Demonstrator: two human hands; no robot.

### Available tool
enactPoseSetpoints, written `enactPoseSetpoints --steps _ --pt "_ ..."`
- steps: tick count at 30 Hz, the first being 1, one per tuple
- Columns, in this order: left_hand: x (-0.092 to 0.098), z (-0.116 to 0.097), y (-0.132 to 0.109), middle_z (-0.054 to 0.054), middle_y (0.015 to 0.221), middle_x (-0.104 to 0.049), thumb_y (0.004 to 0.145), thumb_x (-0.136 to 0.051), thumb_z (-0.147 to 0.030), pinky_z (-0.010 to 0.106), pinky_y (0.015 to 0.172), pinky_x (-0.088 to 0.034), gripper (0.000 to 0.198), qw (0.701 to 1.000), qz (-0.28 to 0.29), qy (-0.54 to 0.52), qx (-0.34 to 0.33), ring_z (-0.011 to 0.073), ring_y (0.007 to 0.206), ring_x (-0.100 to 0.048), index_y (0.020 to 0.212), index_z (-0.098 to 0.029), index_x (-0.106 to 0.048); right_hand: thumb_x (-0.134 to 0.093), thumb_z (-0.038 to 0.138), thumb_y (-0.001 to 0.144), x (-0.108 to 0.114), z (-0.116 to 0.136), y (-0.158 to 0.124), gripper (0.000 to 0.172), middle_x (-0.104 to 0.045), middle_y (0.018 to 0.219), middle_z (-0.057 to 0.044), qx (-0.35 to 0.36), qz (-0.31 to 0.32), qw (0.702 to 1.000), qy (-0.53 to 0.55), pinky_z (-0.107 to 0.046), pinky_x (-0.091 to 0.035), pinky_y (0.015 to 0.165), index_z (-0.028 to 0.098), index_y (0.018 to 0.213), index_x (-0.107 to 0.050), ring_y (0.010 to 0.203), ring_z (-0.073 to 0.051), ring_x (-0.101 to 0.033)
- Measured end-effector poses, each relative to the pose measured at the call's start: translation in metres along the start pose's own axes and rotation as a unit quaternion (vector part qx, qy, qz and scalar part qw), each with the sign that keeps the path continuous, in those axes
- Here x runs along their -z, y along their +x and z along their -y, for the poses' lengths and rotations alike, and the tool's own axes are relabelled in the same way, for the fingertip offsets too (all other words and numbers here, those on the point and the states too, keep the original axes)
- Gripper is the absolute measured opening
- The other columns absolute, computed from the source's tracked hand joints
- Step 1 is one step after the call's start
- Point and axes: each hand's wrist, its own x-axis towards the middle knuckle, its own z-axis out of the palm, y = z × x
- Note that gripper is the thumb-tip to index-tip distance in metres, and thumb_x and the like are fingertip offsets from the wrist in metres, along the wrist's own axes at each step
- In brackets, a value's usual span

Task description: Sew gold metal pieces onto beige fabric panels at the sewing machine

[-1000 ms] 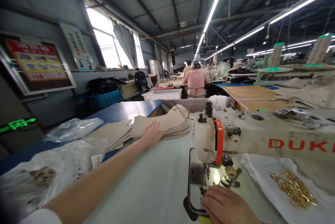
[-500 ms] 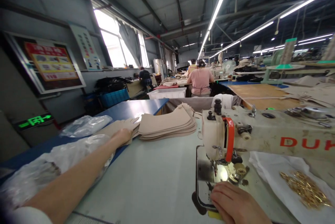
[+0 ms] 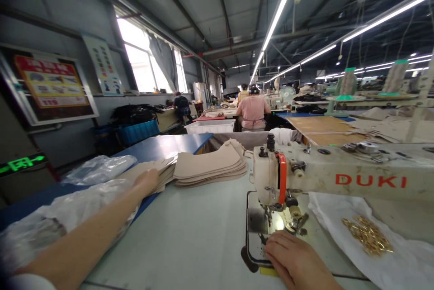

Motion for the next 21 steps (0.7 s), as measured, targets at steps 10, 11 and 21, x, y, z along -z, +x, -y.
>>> enactPoseSetpoints --steps 10,11,21 --pt "0.079 -0.045 -0.074 0.013 0.099 -0.065 0.093 -0.04 -0.014 0.04 0.075 -0.052 0.025 0.985 -0.109 0.075 -0.108 0.0255 0.09 -0.065 0.113 -0.011 -0.054 -0.047 0.013 0.089 -0.002 -0.004 -0.004 0.022 -0.071 0.093 -0.003 0.028 -0.012 0.998 -0.05 -0.02 -0.052 0.082 0.022 0.1 -0.064 0.086 -0.014 -0.068" --pt "0.078 -0.053 -0.092 0.014 0.096 -0.066 0.09 -0.038 -0.01 0.039 0.073 -0.051 0.027 0.982 -0.103 0.079 -0.137 0.0269 0.089 -0.066 0.113 -0.012 -0.054 -0.048 0.013 0.087 -0.001 -0.003 -0.002 0.024 -0.071 0.097 -0.004 0.049 -0.027 0.996 -0.075 -0.019 -0.053 0.081 0.021 0.105 -0.063 0.087 -0.014 -0.068" --pt "-0.007 -0.124 -0.266 0.019 0.086 -0.072 0.081 -0.051 -0.027 0.036 0.057 -0.053 0.031 0.869 0.201 -0.057 -0.449 0.0304 0.078 -0.069 0.107 -0.018 -0.065 -0.049 0.008 0.078 -0.018 0.048 0.024 0.022 -0.071 0.092 -0.007 0.046 0.04 0.997 -0.045 -0.02 -0.055 0.07 0.018 0.088 -0.066 0.081 -0.017 -0.069"
